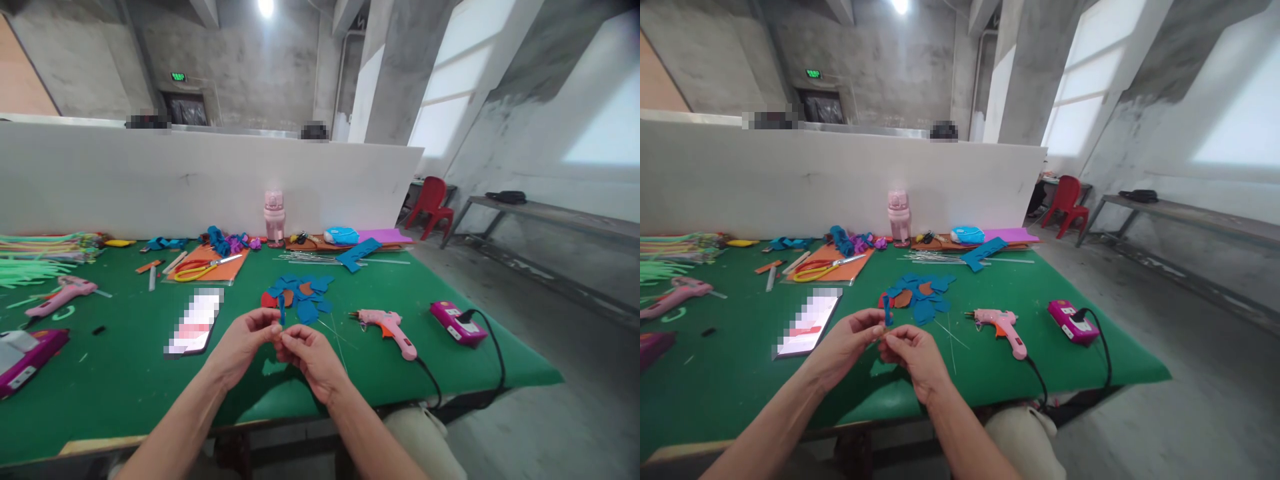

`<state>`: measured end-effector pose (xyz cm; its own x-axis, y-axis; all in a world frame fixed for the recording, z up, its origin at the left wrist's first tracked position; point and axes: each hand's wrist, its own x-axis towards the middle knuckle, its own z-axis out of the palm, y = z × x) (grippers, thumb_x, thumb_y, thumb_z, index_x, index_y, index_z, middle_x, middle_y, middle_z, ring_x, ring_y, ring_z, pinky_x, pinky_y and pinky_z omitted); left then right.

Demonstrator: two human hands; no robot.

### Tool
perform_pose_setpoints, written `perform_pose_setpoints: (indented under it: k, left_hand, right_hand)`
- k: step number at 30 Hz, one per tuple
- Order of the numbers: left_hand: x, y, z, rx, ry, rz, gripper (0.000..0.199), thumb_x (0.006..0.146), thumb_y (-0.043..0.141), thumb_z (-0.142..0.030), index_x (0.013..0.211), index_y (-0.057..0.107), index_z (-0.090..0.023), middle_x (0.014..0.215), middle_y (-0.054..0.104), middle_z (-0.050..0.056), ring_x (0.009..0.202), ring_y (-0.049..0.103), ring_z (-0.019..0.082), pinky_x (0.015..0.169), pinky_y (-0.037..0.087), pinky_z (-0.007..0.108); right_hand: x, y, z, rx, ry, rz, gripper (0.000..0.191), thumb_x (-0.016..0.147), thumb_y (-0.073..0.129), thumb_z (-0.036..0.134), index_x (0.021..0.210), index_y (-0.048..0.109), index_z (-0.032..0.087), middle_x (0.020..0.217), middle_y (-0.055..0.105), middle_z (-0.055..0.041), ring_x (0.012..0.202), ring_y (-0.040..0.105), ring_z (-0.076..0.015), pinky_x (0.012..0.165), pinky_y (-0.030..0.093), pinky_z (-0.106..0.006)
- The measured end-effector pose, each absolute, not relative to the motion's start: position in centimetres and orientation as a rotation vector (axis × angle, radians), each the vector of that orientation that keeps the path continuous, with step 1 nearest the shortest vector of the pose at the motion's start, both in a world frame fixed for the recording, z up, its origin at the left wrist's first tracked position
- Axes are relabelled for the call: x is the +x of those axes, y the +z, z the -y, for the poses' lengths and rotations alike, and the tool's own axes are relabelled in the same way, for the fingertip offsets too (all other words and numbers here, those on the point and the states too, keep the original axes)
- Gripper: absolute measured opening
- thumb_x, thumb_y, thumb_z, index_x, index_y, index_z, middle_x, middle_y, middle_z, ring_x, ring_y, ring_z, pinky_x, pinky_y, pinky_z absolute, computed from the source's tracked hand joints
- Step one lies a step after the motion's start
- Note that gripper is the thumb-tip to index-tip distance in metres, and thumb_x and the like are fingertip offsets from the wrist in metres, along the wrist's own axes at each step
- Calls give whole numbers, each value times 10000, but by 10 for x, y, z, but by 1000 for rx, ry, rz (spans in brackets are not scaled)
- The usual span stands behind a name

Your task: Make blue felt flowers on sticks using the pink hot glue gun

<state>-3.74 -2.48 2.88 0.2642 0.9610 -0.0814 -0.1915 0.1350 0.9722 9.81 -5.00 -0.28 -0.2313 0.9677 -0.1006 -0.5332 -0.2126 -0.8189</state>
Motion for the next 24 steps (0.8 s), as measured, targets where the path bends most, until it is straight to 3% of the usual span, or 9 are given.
perform_pose_setpoints:
  k: [9, 15, 21, 24]
  left_hand:
    - [-36, 31, 26, 1079, 998, -947, 171, 558, 729, -261, 609, 630, -131, 602, 591, 12, 578, 520, 108, 567, 404, 223]
    - [-38, 31, 26, 1088, 979, -918, 157, 577, 719, -261, 630, 651, -129, 631, 619, 28, 601, 534, 114, 586, 408, 226]
    - [-45, 30, 21, 1092, 1006, -950, 273, 578, 720, -253, 825, 677, -145, 672, 646, 30, 619, 552, 123, 623, 417, 246]
    - [-45, 32, 22, 1106, 1009, -948, 232, 601, 704, -276, 786, 678, -137, 653, 634, 28, 602, 532, 113, 596, 405, 231]
  right_hand:
    - [98, -5, 52, -656, 1851, 757, 210, 641, 709, 256, 740, 590, 115, 624, 632, -12, 534, 567, -74, 597, 450, -217]
    - [102, -6, 51, -617, 1898, 759, 212, 656, 702, 265, 755, 594, 112, 623, 626, -7, 524, 573, -73, 589, 449, -213]
    - [103, -5, 50, -647, 1871, 741, 201, 648, 708, 260, 734, 592, 121, 628, 636, -11, 528, 574, -73, 594, 449, -215]
    - [102, -6, 50, -669, 1863, 756, 221, 636, 715, 273, 731, 588, 120, 633, 639, -16, 529, 575, -78, 596, 451, -223]
